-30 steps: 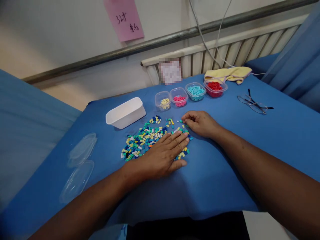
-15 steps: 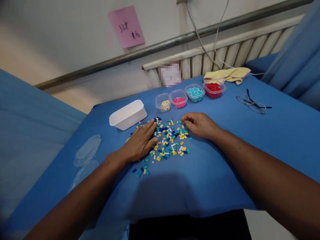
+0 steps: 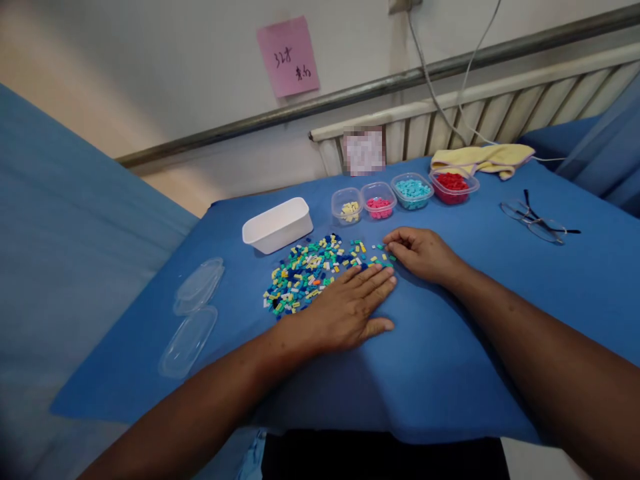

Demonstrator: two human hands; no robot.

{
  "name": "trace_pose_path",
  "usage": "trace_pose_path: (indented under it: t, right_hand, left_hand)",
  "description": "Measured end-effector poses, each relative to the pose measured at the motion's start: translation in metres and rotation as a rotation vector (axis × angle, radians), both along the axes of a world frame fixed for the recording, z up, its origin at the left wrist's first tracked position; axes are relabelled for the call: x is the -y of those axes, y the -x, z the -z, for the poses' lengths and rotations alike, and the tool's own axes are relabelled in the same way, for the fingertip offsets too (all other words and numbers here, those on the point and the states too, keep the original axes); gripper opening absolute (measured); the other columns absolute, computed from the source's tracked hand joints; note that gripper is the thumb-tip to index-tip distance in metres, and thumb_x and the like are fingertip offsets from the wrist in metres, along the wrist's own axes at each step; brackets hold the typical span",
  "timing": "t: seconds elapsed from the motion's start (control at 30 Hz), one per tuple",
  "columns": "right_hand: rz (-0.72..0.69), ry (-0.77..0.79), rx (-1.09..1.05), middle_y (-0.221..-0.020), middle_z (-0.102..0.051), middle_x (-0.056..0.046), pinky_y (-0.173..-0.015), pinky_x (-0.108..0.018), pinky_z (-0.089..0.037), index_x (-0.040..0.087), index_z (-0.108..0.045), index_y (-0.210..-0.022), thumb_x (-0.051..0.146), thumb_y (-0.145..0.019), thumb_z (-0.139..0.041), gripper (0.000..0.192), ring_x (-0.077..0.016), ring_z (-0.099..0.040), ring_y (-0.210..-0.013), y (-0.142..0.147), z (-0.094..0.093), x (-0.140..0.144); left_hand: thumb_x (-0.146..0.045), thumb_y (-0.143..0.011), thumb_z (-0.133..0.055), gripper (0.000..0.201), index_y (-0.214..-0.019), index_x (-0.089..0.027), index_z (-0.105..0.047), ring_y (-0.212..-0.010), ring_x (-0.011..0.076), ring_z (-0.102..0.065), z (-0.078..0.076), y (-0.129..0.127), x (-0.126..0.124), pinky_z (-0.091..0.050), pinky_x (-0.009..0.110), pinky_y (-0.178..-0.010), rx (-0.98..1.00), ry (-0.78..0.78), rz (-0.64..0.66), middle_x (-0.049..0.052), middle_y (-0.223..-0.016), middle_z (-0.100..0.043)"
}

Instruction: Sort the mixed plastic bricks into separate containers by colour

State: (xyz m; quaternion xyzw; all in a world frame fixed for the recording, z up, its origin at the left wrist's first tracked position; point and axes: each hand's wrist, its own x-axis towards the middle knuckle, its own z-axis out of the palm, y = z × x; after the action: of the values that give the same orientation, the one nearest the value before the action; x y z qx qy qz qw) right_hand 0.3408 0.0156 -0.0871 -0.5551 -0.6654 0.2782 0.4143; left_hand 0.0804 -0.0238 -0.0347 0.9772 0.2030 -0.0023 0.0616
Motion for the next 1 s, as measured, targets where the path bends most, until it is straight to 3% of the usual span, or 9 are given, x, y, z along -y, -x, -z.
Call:
trace_pose_path:
  t: [0.17,0.27,0.4,0.53,0.7,0.83,0.93,1.0]
  right_hand:
    - [-0.017,-0.018,0.017,-0.097,-0.086,-0.005,-0.075,-0.037,-0.060,0.024,-0.082,-0.109,0.041,-0.097,-0.065,0.026,-0.0228,-0.078,-0.081,0.002,0.001,0.000]
    - [-0.047,-0.024,0.045,-0.096,-0.085,-0.004,-0.075,-0.037,-0.059,0.025,-0.081,-0.108,0.039,-0.099,-0.063,0.024,-0.0226,-0.076,-0.081,0.003,0.000,0.001]
    - [-0.087,-0.057,0.120,-0.089,-0.082,-0.002,-0.070,-0.034,-0.056,0.025,-0.080,-0.110,0.038,-0.101,-0.063,0.023,-0.0208,-0.073,-0.075,0.006,-0.007,0.008]
    - [-0.222,-0.088,0.179,-0.085,-0.080,-0.002,-0.066,-0.030,-0.054,0.024,-0.079,-0.114,0.037,-0.102,-0.067,0.022,-0.0183,-0.071,-0.071,0.016,-0.019,0.020]
    - [-0.283,-0.195,0.272,-0.089,-0.079,-0.003,-0.068,-0.029,-0.053,0.022,-0.078,-0.112,0.034,-0.102,-0.069,0.018,-0.0162,-0.069,-0.071,0.029,-0.023,0.025]
    - [-0.244,-0.237,0.267,-0.094,-0.081,-0.004,-0.069,-0.030,-0.054,0.023,-0.079,-0.110,0.029,-0.102,-0.068,0.015,-0.0172,-0.072,-0.074,0.034,-0.022,0.022]
    - [-0.169,-0.237,0.200,-0.098,-0.083,-0.006,-0.073,-0.032,-0.057,0.023,-0.080,-0.111,0.033,-0.104,-0.066,0.018,-0.0193,-0.075,-0.080,0.030,-0.020,0.020]
    - [-0.087,-0.224,0.164,-0.099,-0.084,-0.006,-0.075,-0.034,-0.058,0.023,-0.081,-0.111,0.037,-0.105,-0.066,0.022,-0.0210,-0.076,-0.082,0.025,-0.019,0.018]
  left_hand:
    - [-0.073,-0.113,-0.027,0.087,-0.178,-0.015,-0.025,-0.175,0.0315,-0.017,-0.017,0.045,-0.018,-0.018,0.058,-0.141,-0.067,0.055,-0.246,0.014,-0.186,-0.020]
    - [-0.072,-0.114,-0.025,0.086,-0.178,-0.014,-0.027,-0.174,0.0332,-0.017,-0.023,0.073,-0.020,-0.018,0.057,-0.141,-0.123,0.077,-0.359,0.016,-0.186,-0.020]
    - [-0.075,-0.112,-0.029,0.088,-0.180,-0.019,-0.021,-0.175,0.0325,-0.016,-0.025,0.096,-0.002,-0.016,0.055,-0.141,-0.098,0.077,-0.318,0.014,-0.187,-0.017]
    - [-0.076,-0.111,-0.035,0.090,-0.180,-0.021,-0.018,-0.174,0.0316,-0.021,-0.016,0.099,0.012,-0.015,0.054,-0.141,-0.087,0.063,-0.207,0.012,-0.186,-0.022]
    - [-0.066,-0.115,-0.034,0.078,-0.176,-0.017,-0.033,-0.171,0.0333,-0.028,-0.007,0.104,-0.025,-0.021,0.056,-0.139,-0.071,-0.037,-0.318,0.016,-0.183,-0.031]
    - [-0.058,-0.115,-0.043,0.066,-0.162,-0.013,-0.055,-0.164,0.0384,-0.041,-0.019,0.103,-0.052,-0.030,0.062,-0.135,0.034,-0.124,-0.359,0.021,-0.175,-0.046]
    - [-0.046,-0.116,-0.047,0.046,-0.136,-0.015,-0.074,-0.137,0.0315,-0.065,-0.030,0.089,-0.052,-0.050,0.050,-0.119,0.181,-0.058,-0.240,0.018,-0.145,-0.072]
    - [-0.038,-0.116,-0.048,0.038,-0.116,-0.018,-0.079,-0.112,0.0251,-0.071,-0.033,0.076,-0.047,-0.056,0.041,-0.101,0.202,0.015,-0.143,0.012,-0.117,-0.078]
